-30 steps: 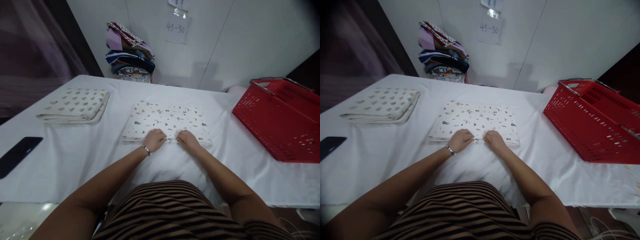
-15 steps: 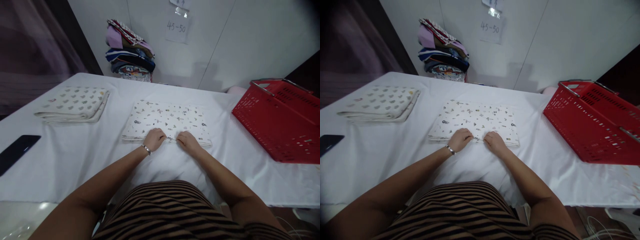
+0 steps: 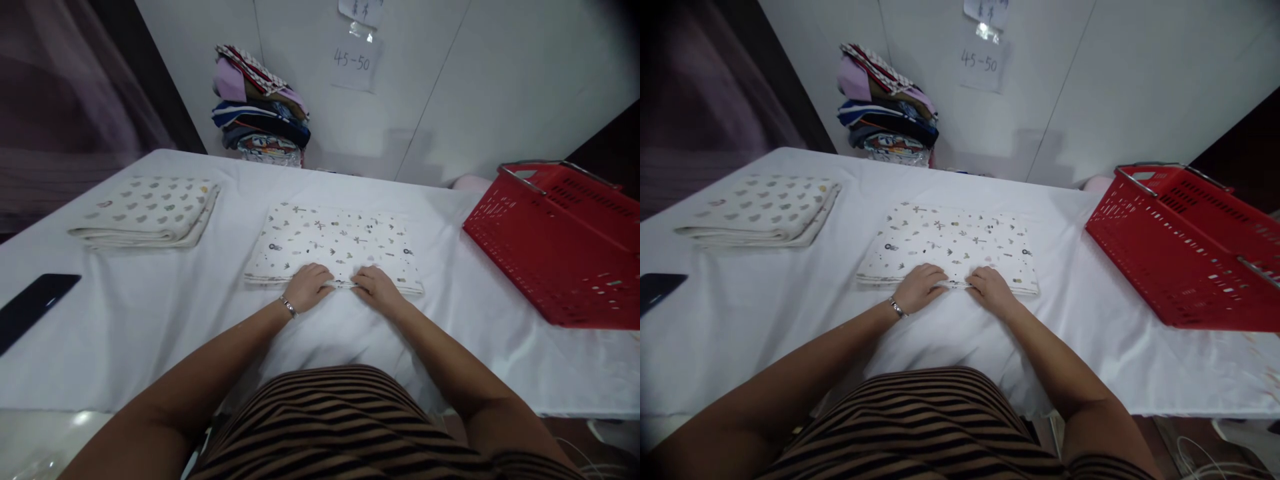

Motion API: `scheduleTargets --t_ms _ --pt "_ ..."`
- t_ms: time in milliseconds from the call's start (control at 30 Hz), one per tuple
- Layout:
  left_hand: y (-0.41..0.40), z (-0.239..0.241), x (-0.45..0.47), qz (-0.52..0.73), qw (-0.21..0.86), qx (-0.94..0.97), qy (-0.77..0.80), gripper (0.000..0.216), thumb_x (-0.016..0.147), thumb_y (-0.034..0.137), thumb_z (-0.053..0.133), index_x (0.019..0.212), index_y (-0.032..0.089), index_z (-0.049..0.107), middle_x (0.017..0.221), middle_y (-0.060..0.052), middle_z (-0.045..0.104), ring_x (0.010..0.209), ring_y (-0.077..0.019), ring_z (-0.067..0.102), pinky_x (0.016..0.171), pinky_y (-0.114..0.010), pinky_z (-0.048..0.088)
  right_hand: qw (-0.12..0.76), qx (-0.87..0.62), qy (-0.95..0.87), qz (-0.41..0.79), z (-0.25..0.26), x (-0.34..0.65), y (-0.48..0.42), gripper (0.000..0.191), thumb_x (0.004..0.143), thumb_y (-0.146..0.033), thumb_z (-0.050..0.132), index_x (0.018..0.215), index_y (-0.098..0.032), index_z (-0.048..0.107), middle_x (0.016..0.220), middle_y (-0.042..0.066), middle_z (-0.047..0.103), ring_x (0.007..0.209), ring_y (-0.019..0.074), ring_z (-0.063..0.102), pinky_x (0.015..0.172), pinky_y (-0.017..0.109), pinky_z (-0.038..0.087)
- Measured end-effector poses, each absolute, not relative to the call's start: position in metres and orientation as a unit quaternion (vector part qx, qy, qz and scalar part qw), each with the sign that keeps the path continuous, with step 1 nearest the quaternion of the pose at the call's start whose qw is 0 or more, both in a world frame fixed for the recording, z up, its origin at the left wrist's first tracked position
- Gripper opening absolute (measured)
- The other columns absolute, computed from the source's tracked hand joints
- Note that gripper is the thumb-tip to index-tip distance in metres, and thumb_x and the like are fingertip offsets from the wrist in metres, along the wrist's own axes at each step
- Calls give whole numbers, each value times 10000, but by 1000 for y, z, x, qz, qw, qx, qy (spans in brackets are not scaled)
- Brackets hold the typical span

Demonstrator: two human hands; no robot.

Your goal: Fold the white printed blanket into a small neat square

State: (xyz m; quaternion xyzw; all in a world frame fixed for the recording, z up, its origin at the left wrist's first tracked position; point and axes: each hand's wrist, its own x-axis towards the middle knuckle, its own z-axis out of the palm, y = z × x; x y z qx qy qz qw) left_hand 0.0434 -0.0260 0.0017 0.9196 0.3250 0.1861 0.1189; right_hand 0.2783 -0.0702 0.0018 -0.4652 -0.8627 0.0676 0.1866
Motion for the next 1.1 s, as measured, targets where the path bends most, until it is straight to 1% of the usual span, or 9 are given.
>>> scheduleTargets --t_ms 100,300,500,633,733,867,967,1033,1100 --pt "-26 0 42 186 119 920 324 244 859 321 490 1044 201 595 1024 -59 603 964 -201 496 828 -358 387 195 -466 -860 68 -1 279 -69 294 923 -339 405 1051 -191 625 971 100 604 903 211 504 805 352 390" --pt "-20 0 43 181 116 919 329 230 888 307 442 952 203 637 956 -52 618 902 -186 515 803 -345 401 213 -469 -853 80 0 278 -66 246 918 -302 433 1001 -197 639 927 88 618 881 197 526 782 334 409" --pt "-19 0 46 175 100 922 329 243 899 296 420 941 201 639 929 -50 619 880 -183 518 787 -343 403 202 -470 -857 60 -1 277 -66 231 910 -280 452 1001 -190 644 913 84 617 854 197 520 777 334 407" --pt "-20 0 47 170 85 926 327 230 886 310 449 972 204 634 933 -51 616 879 -188 512 775 -345 402 215 -481 -848 60 -3 275 -65 227 909 -277 454 971 -190 654 893 83 620 846 193 525 768 330 408" --pt "-19 -1 48 174 88 922 334 235 891 302 439 948 210 648 914 -51 618 860 -182 515 770 -342 401 232 -485 -841 61 -4 274 -65 227 908 -278 455 962 -187 656 887 82 623 839 190 529 768 332 412" --pt "-17 0 50 183 102 915 344 236 889 289 439 927 208 657 889 -44 624 838 -172 521 772 -334 407 253 -496 -826 84 -1 274 -66 209 900 -284 480 951 -197 662 888 68 628 842 182 539 772 318 420" --pt "-16 2 50 183 107 914 347 222 885 277 450 907 206 659 869 -34 628 827 -161 527 775 -319 409 251 -499 -823 108 2 274 -65 190 894 -280 497 924 -206 669 866 52 631 819 168 545 750 296 425" --pt "-16 3 50 181 90 918 340 230 891 278 439 893 204 657 862 -33 628 820 -159 527 761 -311 407 247 -495 -827 100 2 274 -64 198 899 -280 486 922 -205 668 863 52 631 815 166 545 739 290 424" --pt "-16 3 50 181 52 925 329 240 901 280 423 903 201 649 871 -37 628 824 -164 523 740 -311 399 252 -493 -831 63 0 274 -63 221 910 -282 464 938 -193 664 886 65 632 832 173 537 747 294 415"
